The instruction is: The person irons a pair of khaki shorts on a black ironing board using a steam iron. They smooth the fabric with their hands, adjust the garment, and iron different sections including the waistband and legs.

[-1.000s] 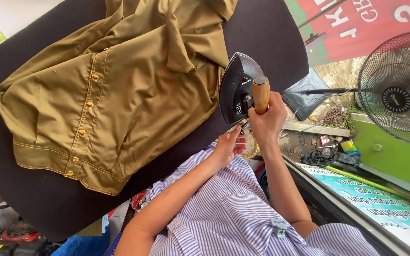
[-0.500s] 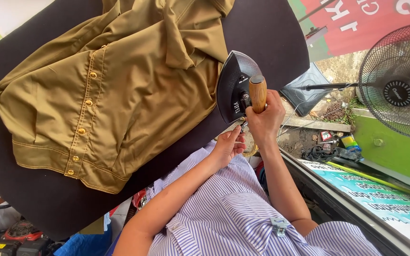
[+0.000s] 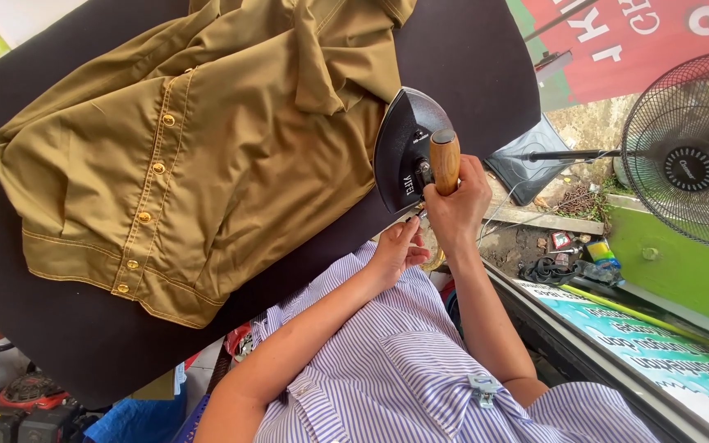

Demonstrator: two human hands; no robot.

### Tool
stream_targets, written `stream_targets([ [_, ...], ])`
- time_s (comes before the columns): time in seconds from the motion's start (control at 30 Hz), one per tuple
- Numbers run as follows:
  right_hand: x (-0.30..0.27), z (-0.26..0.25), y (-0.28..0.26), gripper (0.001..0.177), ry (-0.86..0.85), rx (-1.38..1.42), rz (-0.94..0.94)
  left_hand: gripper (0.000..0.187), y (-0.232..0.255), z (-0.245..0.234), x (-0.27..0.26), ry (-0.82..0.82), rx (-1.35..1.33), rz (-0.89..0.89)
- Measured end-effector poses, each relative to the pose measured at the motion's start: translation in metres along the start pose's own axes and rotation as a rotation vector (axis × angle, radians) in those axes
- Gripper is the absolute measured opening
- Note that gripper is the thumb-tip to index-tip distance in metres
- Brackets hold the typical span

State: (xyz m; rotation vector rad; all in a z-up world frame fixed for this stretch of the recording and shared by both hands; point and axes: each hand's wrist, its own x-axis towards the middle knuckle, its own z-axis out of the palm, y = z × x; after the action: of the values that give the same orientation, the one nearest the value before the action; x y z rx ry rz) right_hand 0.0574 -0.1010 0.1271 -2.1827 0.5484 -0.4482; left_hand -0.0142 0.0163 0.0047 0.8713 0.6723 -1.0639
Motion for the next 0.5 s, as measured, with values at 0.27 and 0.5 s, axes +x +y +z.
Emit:
stream_targets([
  [0.27, 0.001, 0.002, 0.039, 0.032, 0.029, -0.048, -0.006, 0.059, 0.003, -0.012, -0.021, -0.195, 0.176, -0.143],
  [0.5, 0.013, -0.045, 0.055, 0.039, 0.033, 0.043, 0.395, 0.036, 0.006, -0.030, -0.036, -0.423, 0.420, -0.094],
])
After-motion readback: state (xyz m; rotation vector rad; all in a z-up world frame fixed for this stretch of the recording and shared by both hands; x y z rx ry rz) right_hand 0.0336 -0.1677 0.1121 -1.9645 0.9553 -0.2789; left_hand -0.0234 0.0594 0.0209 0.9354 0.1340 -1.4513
